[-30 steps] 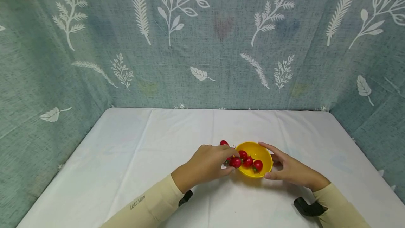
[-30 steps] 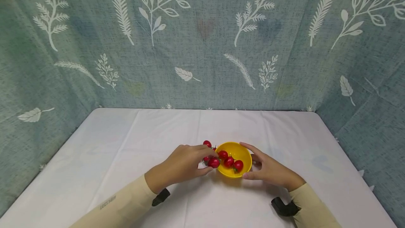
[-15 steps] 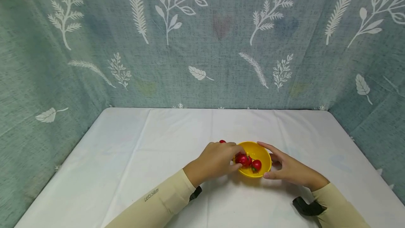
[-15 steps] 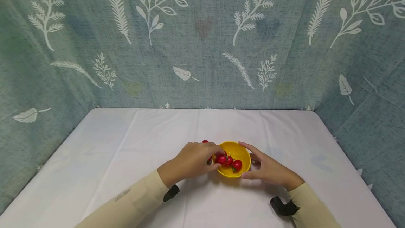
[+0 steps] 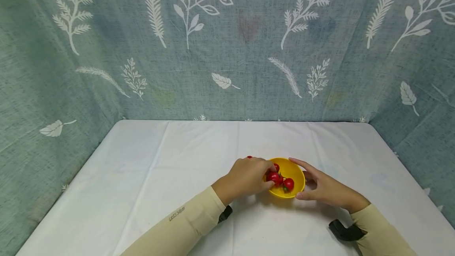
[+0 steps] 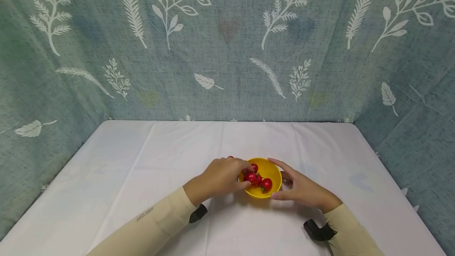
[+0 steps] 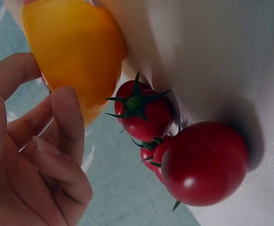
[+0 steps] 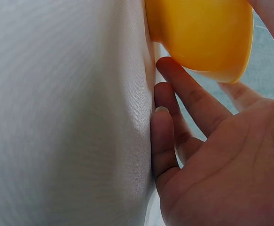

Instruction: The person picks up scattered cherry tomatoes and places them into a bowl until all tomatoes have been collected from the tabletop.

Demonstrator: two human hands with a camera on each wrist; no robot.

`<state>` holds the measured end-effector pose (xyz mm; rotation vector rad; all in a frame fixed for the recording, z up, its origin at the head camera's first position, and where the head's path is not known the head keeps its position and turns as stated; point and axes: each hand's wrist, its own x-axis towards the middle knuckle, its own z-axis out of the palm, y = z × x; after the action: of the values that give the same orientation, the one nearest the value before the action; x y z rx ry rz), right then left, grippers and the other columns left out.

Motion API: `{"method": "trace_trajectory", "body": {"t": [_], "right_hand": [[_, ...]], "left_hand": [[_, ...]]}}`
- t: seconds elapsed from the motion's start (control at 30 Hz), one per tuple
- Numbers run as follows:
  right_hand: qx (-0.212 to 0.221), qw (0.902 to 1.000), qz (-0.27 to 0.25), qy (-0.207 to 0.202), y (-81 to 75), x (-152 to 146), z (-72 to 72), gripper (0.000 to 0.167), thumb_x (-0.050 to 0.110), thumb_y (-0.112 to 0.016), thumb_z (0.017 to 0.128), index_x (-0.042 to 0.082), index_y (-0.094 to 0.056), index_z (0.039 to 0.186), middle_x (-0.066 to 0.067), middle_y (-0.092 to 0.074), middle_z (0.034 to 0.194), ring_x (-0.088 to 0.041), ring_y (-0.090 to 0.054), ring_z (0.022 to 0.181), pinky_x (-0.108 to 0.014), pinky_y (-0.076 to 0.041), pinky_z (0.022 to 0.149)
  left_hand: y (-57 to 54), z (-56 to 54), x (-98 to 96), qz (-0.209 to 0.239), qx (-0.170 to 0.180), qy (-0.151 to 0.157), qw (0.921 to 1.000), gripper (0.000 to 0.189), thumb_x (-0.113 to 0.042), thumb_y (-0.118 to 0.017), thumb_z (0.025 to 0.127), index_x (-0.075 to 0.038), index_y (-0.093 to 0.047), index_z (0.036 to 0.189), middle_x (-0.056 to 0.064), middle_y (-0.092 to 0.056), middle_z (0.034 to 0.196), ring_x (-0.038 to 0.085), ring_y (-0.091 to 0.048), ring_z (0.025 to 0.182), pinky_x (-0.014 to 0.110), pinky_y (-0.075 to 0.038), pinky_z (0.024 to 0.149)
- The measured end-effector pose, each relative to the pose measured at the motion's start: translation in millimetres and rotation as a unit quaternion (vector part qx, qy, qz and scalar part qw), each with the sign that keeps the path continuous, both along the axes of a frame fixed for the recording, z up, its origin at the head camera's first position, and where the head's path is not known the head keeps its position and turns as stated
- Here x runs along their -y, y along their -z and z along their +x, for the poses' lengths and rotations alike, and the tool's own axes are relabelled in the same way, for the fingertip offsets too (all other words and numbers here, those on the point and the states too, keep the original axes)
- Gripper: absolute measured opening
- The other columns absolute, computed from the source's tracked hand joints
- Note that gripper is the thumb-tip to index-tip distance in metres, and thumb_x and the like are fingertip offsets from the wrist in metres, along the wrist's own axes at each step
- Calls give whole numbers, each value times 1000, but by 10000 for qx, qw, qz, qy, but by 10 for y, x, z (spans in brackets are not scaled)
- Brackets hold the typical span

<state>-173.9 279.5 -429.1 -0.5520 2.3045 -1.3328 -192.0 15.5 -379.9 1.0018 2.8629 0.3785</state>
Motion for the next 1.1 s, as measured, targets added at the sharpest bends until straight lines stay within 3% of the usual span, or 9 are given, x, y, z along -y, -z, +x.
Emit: {"method": "trace_trajectory", "body": {"t": [0.17, 0.23, 0.37, 0.47, 0.63, 0.8, 1.1], "right_hand": [[-55, 9999, 85, 27, -4, 5, 4, 93, 27, -75, 90, 25, -16, 161, -21, -43, 153, -37, -52, 134, -51, -45, 106], [-60, 9999, 90, 16, -2, 4, 1, 92, 27, -75, 90, 25, -16, 160, -21, -43, 153, -37, -52, 134, -46, -47, 106], [-97, 9999, 97, 4, 1, -4, -7, 92, 27, -76, 90, 30, -17, 160, -21, -45, 152, -36, -54, 132, -24, -46, 99], [-106, 9999, 110, 0, 4, -7, -12, 91, 28, -76, 90, 32, -17, 159, -21, -45, 152, -35, -54, 132, -20, -46, 98], [-32, 10000, 83, 7, 9, -9, -18, 92, 27, -76, 90, 29, -16, 160, -22, -42, 154, -37, -52, 134, -32, -48, 102], [-73, 9997, 196, 116, 10, 1, -12, 93, 31, -77, 88, 33, -18, 159, -21, -45, 152, -38, -51, 135, -58, -42, 108], [-43, 9993, 247, 273, 12, 9, 0, 93, 33, -79, 85, 34, -20, 158, -19, -40, 156, -39, -47, 138, -62, -37, 110]], "left_hand": [[-4, -10, -26, -33, 230, -138, 9996, 31, -35, -74, 88, -22, -73, 116, -10, -74, 106, 8, -63, 88, 27, -54, 70], [-11, -9, -33, -70, 264, -154, 9995, 30, -34, -74, 88, -22, -74, 115, -9, -74, 105, 7, -62, 85, 25, -52, 66], [-19, -16, -38, -98, 238, -163, 9995, 28, -33, -74, 88, -23, -74, 114, -9, -74, 103, 7, -60, 81, 24, -47, 61], [-21, -16, -36, -85, 248, -158, 9995, 27, -34, -74, 88, -23, -74, 113, -10, -74, 103, 7, -60, 81, 24, -48, 61], [-50, -5, -1, 16, 195, -36, 9998, 30, -35, -75, 88, -22, -74, 116, -9, -74, 107, 8, -63, 87, 26, -52, 66], [-120, 21, 129, 317, -2, 72, 9995, 32, -32, -76, 88, -21, -72, 118, -6, -73, 108, 8, -64, 87, 23, -50, 67], [-185, 91, 410, 500, -282, 108, 9983, 27, -30, -73, 90, -22, -73, 116, -5, -72, 110, 7, -58, 72, 22, -44, 58]]}}
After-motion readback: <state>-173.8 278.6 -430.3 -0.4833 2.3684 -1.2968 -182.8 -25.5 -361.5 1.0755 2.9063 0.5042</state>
